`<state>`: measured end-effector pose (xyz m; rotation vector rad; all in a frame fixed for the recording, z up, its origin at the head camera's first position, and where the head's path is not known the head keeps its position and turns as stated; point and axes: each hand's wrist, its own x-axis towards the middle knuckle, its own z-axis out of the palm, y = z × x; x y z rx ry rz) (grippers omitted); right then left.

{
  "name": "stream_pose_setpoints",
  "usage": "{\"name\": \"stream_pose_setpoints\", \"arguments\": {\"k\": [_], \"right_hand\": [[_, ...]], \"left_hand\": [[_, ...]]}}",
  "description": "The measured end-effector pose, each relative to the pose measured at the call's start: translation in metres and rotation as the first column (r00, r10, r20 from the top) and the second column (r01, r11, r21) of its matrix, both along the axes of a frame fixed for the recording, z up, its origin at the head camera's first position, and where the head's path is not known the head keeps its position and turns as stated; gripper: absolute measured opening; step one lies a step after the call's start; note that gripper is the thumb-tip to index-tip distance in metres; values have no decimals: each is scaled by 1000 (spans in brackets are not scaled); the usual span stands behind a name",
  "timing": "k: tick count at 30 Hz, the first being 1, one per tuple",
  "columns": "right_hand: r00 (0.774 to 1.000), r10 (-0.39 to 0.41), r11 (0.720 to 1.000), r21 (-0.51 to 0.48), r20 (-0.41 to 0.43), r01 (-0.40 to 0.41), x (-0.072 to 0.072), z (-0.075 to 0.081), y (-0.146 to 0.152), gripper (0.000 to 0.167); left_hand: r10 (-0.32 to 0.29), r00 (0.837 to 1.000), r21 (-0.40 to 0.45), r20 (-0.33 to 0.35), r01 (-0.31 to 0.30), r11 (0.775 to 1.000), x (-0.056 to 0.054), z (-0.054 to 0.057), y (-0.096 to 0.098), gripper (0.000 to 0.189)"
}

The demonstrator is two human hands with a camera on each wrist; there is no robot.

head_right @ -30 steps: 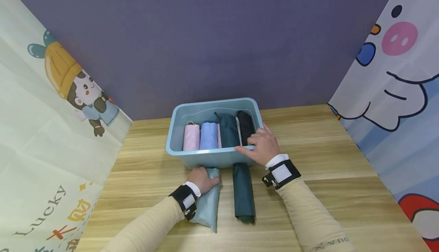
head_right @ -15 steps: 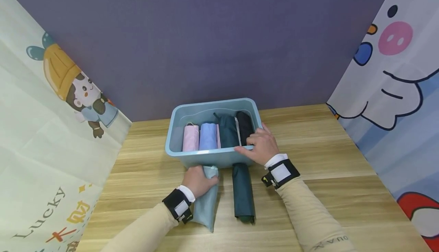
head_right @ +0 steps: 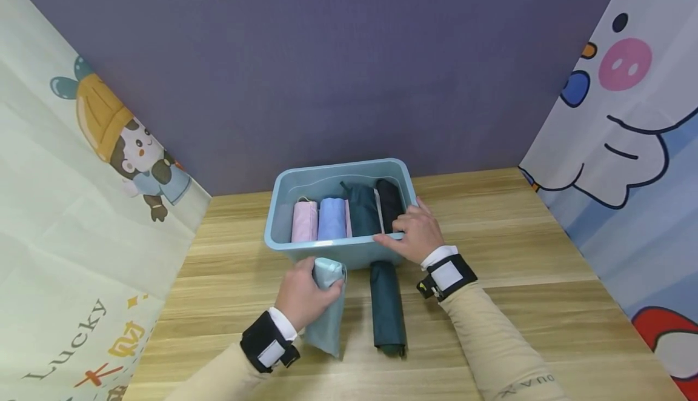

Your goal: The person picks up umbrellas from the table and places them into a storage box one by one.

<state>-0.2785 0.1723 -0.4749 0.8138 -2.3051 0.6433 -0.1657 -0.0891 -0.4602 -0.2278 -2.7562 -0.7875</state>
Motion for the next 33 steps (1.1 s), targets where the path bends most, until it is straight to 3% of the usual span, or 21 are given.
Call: {"name": "stream_pose_setpoints", "arguments": {"k": [6,10,14,21,28,33], "right_hand": [[1000,0,1000,8,-7,0,0,0,1,53],[1000,-7,1000,14,4,7,0,0,1,47],[1000,-7,1000,15,11,7,1,0,1,51],[1000,-5,1000,20,26,5,1,-1,2,57],[1000,-7,1000,21,15,6,0,-1,3,56],[1000,-13,1000,26,10,13,1,-1,2,57]], "left_hand": [[-37,990,86,-137,49,995,8,32,0,44],[-54,973,138,-225,87,987,9,53,-2,45],[-60,951,178,-305,119,977,5,72,-4,45],[-44,909,238,-414,155,959,-10,102,-6,47],[-12,898,292,-440,156,944,-31,134,-5,43],[9,881,321,-472,162,933,-50,150,-4,44]]}}
